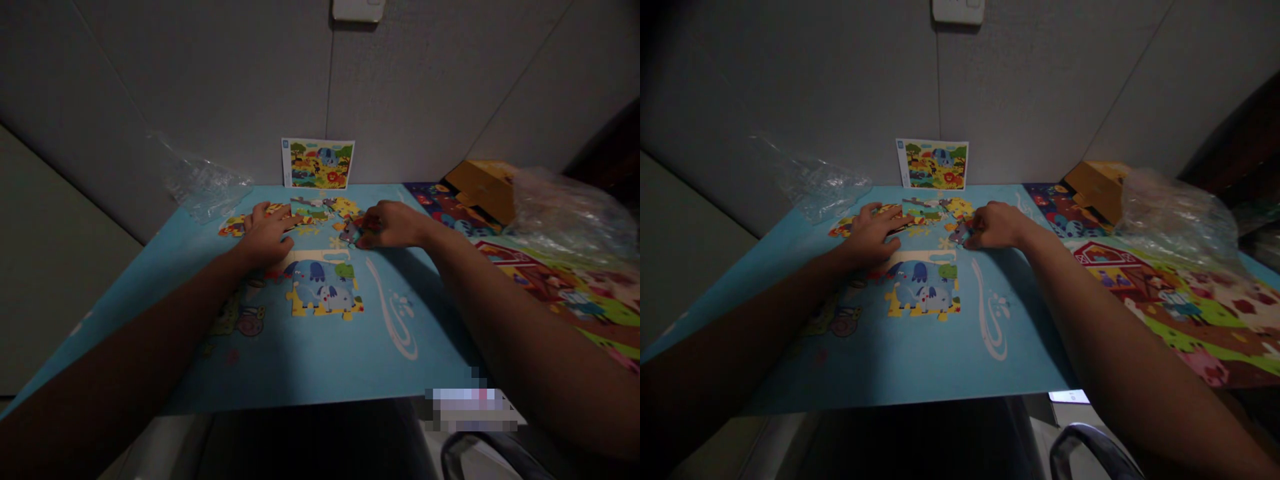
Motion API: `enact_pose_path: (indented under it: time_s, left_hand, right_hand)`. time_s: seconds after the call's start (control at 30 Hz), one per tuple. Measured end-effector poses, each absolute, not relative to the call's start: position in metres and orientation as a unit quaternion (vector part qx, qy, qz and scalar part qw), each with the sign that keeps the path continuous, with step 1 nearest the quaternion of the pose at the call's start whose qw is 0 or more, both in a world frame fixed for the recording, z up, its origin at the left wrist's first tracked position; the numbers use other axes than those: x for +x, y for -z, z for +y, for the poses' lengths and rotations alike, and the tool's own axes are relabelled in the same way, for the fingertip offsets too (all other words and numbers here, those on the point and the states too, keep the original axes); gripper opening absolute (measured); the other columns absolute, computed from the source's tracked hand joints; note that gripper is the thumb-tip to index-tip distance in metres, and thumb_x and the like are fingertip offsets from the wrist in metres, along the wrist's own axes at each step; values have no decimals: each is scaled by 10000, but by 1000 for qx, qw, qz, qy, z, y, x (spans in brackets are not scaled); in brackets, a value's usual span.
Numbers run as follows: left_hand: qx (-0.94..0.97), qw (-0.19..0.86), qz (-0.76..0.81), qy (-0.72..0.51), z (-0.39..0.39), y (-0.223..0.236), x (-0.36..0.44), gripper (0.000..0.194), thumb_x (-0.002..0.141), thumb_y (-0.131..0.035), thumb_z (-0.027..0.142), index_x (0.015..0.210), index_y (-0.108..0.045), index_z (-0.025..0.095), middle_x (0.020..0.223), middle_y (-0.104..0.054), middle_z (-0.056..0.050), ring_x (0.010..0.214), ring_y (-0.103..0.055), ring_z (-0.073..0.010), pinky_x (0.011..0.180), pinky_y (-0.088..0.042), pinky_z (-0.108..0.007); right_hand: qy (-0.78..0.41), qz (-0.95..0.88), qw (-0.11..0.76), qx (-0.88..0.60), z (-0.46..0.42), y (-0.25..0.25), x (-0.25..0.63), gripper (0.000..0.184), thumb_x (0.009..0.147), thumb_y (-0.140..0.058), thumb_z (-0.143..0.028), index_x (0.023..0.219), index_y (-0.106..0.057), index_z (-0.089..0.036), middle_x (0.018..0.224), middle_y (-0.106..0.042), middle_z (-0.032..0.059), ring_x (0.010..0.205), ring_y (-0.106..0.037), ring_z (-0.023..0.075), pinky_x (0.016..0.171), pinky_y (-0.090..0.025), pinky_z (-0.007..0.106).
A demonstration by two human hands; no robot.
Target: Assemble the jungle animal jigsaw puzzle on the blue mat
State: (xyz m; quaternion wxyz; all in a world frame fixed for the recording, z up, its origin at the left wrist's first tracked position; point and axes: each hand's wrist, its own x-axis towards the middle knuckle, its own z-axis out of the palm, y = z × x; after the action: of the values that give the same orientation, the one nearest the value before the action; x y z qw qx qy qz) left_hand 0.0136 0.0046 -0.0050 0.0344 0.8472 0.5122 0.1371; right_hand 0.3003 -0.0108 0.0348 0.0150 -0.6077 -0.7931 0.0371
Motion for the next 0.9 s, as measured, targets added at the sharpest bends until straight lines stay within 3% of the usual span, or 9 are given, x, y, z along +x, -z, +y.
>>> enact_pose_path:
  time_s: [0.1,0.17,0.23,0.37,0.47,0.57,0.67,0.77,0.9]
  left_hand:
    - [838,22,526,-143,4,7,13,599,825,-555,296,1420,-620,306,1602,-422,-79,1446,-248,-484,1118,-264,-717]
    - [840,20,523,-145,3,5,13,605,831,-567,301,1435,-604,300,1615,-401,-87,1455,-237,-475,1128,-261,-701]
    - [855,21,495,-150,0,2,14,671,839,-570,287,1508,-516,298,1612,-412,-82,1465,-225,-460,1147,-250,-679]
    - [898,40,406,-165,-7,-1,16,858,850,-580,228,1633,-238,311,1575,-458,-66,1494,-223,-404,1204,-227,-602]
    - [927,58,337,-152,-11,-1,19,822,871,-597,213,1623,-278,303,1623,-364,-95,1517,-218,-386,1225,-210,-582]
    - [936,55,314,-151,-11,-1,21,700,878,-619,223,1554,-443,271,1646,-291,-129,1531,-205,-387,1221,-220,-588]
    - [916,38,367,-159,-9,-1,21,656,880,-620,249,1524,-491,274,1631,-322,-145,1528,-211,-403,1203,-224,-621]
    - [880,22,448,-154,-4,1,19,643,896,-587,310,1528,-489,240,1575,-427,-164,1527,-193,-435,1188,-208,-657]
    - [851,18,511,-120,2,5,16,632,895,-571,462,1495,-533,269,1619,-398,-137,1515,-141,-508,1147,-171,-738]
  right_hand:
    - [-53,-787,12,-615,-9,-33,299,430,680,-797,-474,970,-747,-160,920,-737,91,818,-668,263,671,-442,326]
    - [-100,-773,58,-624,-7,-31,300,332,675,-817,-389,893,-706,-164,859,-727,76,775,-662,240,656,-444,318]
    - [-193,-744,146,-623,-5,-30,304,252,681,-822,-307,798,-640,-180,758,-704,55,703,-647,209,637,-452,311]
    - [-355,-639,372,-572,-6,-30,302,348,671,-876,-319,737,-555,-204,617,-639,13,561,-586,150,566,-441,287]
    - [-395,-600,451,-530,-11,-29,286,385,635,-906,-367,757,-586,-192,604,-637,4,513,-555,125,514,-415,260]
    - [-407,-611,435,-521,-14,-26,273,356,637,-894,-380,758,-627,-178,607,-658,19,525,-577,138,538,-452,272]
    - [-282,-656,386,-584,-11,-24,279,251,740,-798,-379,810,-707,-155,739,-726,76,649,-651,190,648,-505,321]
    - [-88,-708,247,-655,-5,-22,300,408,762,-762,-391,1095,-764,-156,1016,-767,138,931,-689,294,841,-514,417]
    - [-34,-744,82,-662,-1,-18,315,547,787,-720,-452,1285,-712,-226,1234,-734,128,1138,-633,358,962,-467,499]
